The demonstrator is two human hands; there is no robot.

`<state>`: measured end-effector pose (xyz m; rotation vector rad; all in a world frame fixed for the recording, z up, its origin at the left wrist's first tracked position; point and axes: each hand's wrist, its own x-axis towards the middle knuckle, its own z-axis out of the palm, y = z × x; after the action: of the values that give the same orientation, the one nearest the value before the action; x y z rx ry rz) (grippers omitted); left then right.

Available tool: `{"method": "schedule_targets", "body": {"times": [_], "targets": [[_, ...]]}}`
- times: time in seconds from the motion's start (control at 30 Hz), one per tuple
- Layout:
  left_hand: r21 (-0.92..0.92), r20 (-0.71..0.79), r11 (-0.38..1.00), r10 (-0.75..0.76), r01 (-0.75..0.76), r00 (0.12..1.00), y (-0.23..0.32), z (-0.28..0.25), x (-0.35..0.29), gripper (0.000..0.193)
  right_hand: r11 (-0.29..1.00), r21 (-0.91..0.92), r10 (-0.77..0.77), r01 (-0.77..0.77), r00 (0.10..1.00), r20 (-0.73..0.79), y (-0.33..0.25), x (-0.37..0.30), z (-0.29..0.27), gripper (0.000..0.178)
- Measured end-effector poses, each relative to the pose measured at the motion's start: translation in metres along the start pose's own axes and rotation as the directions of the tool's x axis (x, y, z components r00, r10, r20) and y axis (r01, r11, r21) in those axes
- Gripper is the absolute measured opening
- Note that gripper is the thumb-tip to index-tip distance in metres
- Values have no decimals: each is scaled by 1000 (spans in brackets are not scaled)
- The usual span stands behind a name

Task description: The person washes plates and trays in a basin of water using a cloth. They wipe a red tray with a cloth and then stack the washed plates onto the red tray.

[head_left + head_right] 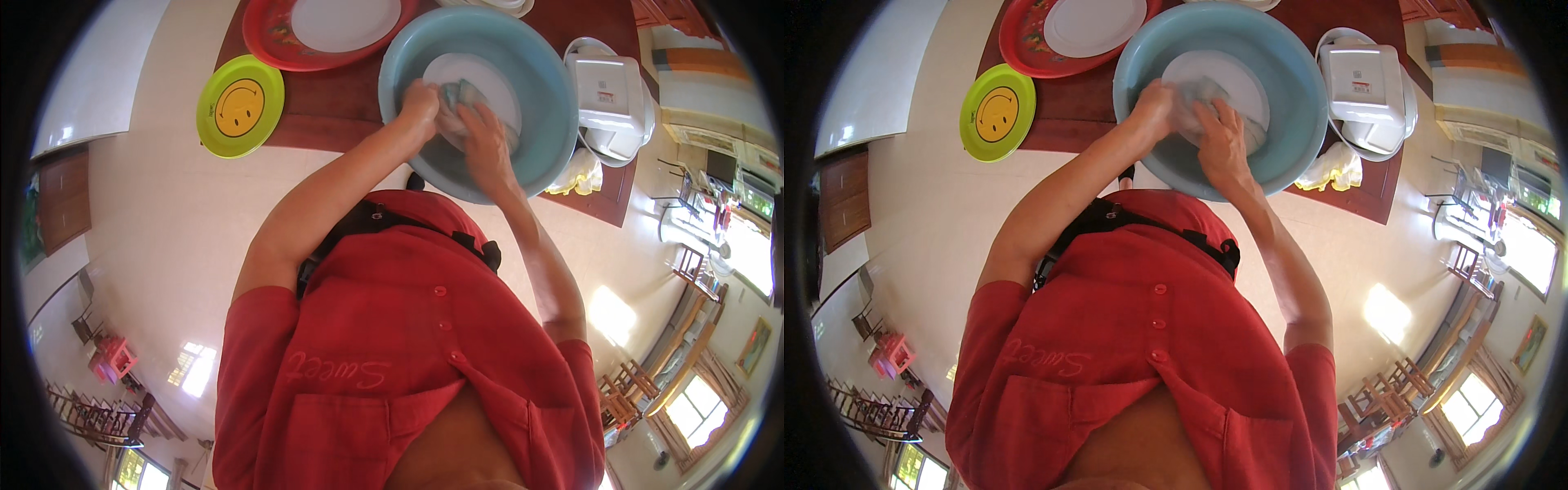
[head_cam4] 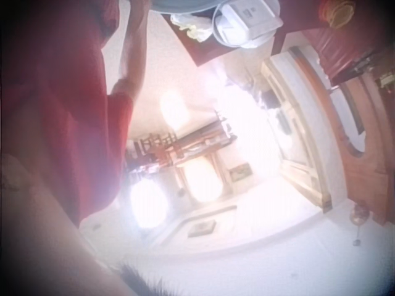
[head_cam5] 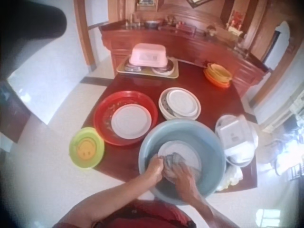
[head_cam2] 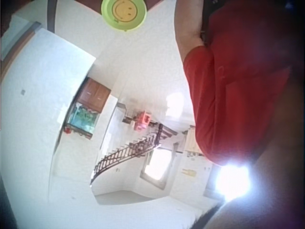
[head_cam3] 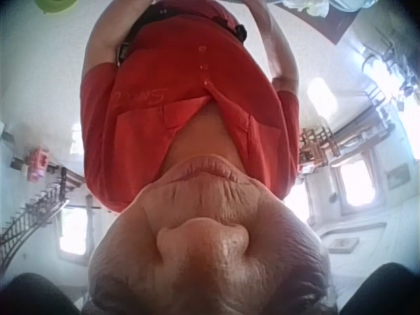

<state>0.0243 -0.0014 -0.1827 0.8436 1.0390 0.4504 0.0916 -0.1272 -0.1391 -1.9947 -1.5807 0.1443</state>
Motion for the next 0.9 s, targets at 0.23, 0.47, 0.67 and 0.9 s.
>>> {"method": "schedule_targets", "body": {"times": [0.23, 0.47, 0.67, 0.9], "targets": [[-68, -4, 997, 30, -30, 1000, 2, 6, -2, 28, 993, -40, 108, -111, 992, -65, 57, 53, 18, 41], [35, 17, 989, 141, -142, 990, 24, 9, -35, 25, 899, -146, 419, -414, 908, 10, 72, 50, -9, 38], [369, 271, 789, 415, -492, 869, 49, 9, -64, 23, 873, -298, 429, -387, 899, 90, 95, 12, -21, 41], [277, 283, 862, 348, -424, 894, 62, 7, -77, 27, 978, -38, 190, -204, 954, -230, 34, -11, -71, 42]]}}
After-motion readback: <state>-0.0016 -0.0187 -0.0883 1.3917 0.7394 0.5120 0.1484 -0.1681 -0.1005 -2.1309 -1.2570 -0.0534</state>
